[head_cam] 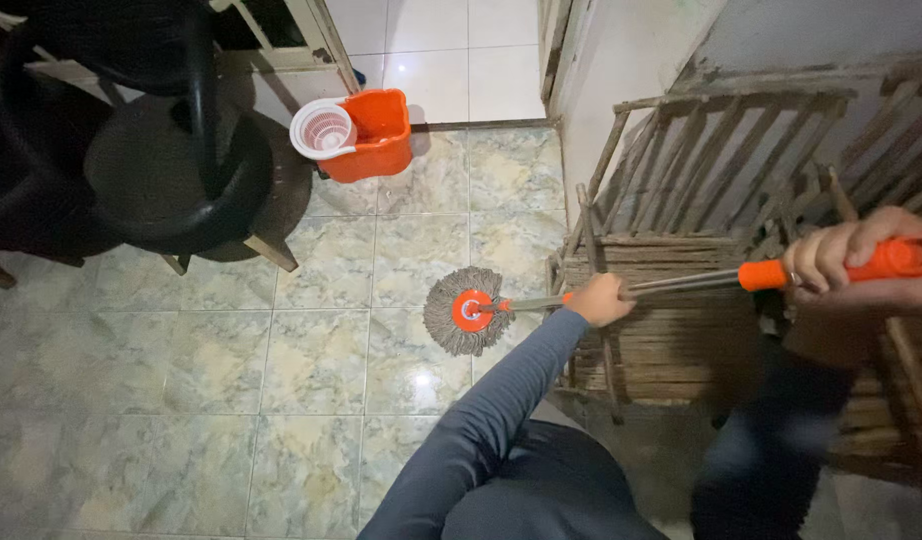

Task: The person mops a tiled floor using a spin mop and an orange bucket with a wringer. They repeatedly dip the mop into the bucket, wring it out, and clean the floor area around a scooter and a chair.

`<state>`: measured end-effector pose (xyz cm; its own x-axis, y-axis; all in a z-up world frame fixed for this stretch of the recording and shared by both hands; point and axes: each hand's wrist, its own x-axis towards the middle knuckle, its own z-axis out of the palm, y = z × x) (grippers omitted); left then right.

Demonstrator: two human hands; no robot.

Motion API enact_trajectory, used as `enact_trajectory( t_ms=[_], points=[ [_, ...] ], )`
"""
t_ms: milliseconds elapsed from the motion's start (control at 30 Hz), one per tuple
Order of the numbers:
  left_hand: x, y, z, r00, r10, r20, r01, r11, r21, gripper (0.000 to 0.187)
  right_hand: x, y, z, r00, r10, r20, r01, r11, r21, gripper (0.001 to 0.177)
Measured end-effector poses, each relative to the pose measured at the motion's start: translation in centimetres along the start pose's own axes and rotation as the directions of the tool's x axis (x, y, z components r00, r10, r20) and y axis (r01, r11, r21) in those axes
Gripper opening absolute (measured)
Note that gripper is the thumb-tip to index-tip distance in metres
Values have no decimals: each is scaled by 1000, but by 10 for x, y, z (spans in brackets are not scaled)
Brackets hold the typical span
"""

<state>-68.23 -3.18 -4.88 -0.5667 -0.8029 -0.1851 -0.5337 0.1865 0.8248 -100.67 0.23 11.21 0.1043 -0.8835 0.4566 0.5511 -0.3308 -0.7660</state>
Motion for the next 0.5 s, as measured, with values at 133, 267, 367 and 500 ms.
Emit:
enact_trajectory(
  t_ms=[133, 267, 367, 500],
  points=[
    [-25, -22, -13, 999, 32, -28, -32, 999, 22, 36, 19, 18, -4, 974, 107, 198, -123, 990, 67, 71],
    [-39, -60, -14, 997, -36, -63, 41, 996, 77, 36, 34, 44, 38, 984, 81, 160, -105, 984, 146, 86],
    [-55, -89, -20, 990, 115, -86, -106, 989, 99, 31, 20, 75, 108, 966, -56, -251, 61, 998, 10, 80],
    [-76, -110, -35, 992, -102, -78, 108, 992, 68, 31, 23, 95, 145, 921, -42, -387, 57, 998, 27, 80]
  ],
)
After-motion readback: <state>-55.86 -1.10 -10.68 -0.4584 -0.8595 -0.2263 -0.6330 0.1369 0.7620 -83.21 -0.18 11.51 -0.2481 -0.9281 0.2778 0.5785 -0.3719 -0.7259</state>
